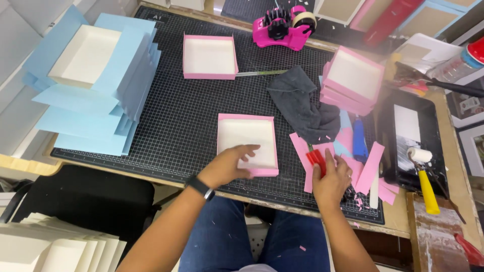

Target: The person assembles small paper boxes by folding pink paper around white inserts, trimming excess with scissors, and applying adhesive with a roller. They smooth the edges with a red tool and stack the finished boxes.

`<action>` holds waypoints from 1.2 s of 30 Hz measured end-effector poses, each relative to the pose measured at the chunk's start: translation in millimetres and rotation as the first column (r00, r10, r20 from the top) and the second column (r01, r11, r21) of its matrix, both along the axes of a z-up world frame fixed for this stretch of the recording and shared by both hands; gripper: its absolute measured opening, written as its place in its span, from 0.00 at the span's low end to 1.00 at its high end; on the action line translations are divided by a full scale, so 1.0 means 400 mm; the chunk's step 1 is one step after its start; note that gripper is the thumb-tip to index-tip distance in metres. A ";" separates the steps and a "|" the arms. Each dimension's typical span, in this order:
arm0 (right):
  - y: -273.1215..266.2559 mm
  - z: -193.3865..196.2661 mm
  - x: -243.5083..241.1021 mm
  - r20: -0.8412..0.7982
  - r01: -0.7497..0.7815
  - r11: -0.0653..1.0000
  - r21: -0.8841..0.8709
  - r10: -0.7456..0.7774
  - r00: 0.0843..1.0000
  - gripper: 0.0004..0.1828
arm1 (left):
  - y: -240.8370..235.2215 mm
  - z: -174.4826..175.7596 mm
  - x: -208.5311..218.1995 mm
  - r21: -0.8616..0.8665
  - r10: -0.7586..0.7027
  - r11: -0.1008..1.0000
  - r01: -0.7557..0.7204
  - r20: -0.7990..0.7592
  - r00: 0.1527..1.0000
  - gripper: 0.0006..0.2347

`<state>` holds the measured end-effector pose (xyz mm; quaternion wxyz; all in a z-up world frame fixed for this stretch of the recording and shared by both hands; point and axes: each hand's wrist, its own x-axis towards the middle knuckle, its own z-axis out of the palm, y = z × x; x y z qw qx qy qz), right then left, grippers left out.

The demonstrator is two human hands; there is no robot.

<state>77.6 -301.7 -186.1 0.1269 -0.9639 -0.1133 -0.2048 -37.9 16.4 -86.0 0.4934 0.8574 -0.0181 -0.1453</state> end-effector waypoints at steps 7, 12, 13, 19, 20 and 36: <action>0.179 0.155 -0.037 -0.059 -0.556 0.714 0.425 0.635 0.770 0.39 | -0.063 -0.093 -0.090 0.224 0.145 0.882 -0.415 0.709 0.691 0.21; 0.224 0.111 0.007 -0.275 -0.564 0.741 0.364 0.664 0.695 0.56 | -0.060 -0.110 -0.064 0.325 0.127 0.892 -0.313 0.485 0.865 0.42; 0.228 0.118 0.006 -0.153 -0.492 0.750 0.442 0.603 0.783 0.45 | -0.057 -0.109 -0.067 0.314 0.125 0.896 -0.314 0.499 0.858 0.41; 0.211 0.123 -0.007 -0.126 -0.405 0.720 0.563 0.559 0.819 0.15 | -0.054 -0.128 -0.106 0.235 0.145 0.862 -0.449 0.735 0.663 0.28; 0.211 0.130 -0.012 -0.193 -0.406 0.709 0.576 0.601 0.776 0.20 | -0.060 -0.124 -0.112 0.213 0.135 0.851 -0.481 0.795 0.591 0.23; 0.244 0.151 -0.030 -0.341 -0.458 0.666 0.588 0.718 0.607 0.39 | -0.103 -0.170 -0.100 0.260 0.081 0.834 -0.488 0.816 0.573 0.19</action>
